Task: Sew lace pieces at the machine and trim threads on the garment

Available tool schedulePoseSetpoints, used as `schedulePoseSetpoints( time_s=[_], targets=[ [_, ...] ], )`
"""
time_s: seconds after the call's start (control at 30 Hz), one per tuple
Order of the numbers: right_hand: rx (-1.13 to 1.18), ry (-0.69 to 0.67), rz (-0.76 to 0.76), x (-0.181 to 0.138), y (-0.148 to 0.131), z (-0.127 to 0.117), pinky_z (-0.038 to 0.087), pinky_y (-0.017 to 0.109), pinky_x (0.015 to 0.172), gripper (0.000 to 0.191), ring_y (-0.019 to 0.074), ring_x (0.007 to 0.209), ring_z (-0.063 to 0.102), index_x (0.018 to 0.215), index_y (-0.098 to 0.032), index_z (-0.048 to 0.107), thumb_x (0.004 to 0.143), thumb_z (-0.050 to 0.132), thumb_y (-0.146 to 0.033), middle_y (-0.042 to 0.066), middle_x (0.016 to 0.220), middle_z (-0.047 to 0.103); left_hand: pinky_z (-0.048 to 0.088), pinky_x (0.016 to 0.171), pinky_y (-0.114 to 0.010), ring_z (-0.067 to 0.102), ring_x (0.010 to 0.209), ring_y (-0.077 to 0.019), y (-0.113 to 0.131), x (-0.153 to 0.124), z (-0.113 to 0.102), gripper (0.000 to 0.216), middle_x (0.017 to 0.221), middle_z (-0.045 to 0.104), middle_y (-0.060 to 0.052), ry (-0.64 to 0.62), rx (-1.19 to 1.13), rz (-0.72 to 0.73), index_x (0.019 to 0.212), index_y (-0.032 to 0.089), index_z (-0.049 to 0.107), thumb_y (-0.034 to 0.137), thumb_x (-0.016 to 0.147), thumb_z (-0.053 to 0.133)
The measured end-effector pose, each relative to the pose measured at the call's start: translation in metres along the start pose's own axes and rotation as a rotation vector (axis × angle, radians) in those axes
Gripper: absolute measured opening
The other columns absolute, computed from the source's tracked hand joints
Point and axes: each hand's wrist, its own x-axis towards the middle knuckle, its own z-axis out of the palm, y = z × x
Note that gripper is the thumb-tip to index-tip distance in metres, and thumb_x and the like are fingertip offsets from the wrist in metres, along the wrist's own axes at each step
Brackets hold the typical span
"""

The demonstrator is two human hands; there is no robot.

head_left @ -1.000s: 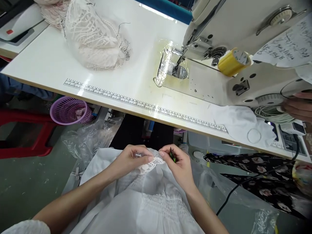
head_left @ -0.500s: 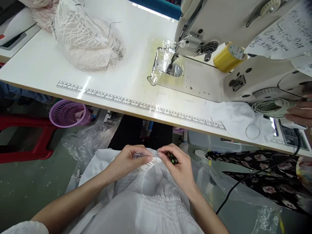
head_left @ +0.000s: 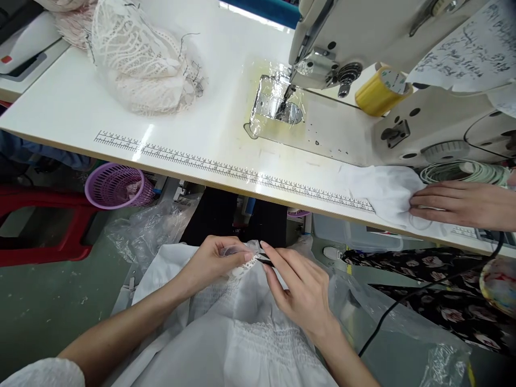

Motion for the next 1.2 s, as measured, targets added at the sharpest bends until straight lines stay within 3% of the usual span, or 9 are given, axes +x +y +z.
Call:
schedulePoseSetpoints(
  time_s=[0.37, 0.8, 1.2],
  targets=[
    [-0.022, 0.009, -0.025, 0.000, 0.000, 0.000, 0.045, 0.028, 0.055, 0.040, 0.0142, 0.068, 0.063, 0.127, -0.016, 0.057, 0.088, 0.061, -0.010, 0.005, 0.087, 0.070, 0.041, 0.063, -0.023, 0.051, 0.065, -0.0108, -0.001, -0.001, -0.002, 0.024, 0.073, 0.063, -0.001, -0.015, -0.014, -0.009, 0.079, 0.017, 0.074, 0.041, 0.084, 0.070],
    [-0.043, 0.005, -0.028, 0.001, -0.001, 0.002, 0.045, 0.028, 0.054, 0.046, 0.0151, 0.068, 0.064, 0.133, -0.021, 0.055, 0.088, 0.059, -0.011, 0.004, 0.088, 0.071, 0.042, 0.063, -0.024, 0.053, 0.067, -0.0123, -0.005, 0.000, -0.004, 0.026, 0.074, 0.065, -0.002, -0.013, -0.009, -0.005, 0.077, 0.016, 0.074, 0.041, 0.083, 0.070],
    [0.068, -0.002, -0.004, 0.000, -0.001, 0.004, 0.048, 0.028, 0.058, 0.046, 0.0153, 0.072, 0.065, 0.131, -0.022, 0.057, 0.087, 0.060, -0.009, 0.004, 0.091, 0.070, 0.042, 0.064, -0.023, 0.054, 0.069, -0.0129, -0.009, 0.002, -0.006, 0.025, 0.073, 0.064, -0.002, -0.020, -0.016, -0.013, 0.080, 0.017, 0.075, 0.042, 0.081, 0.072]
  ],
)
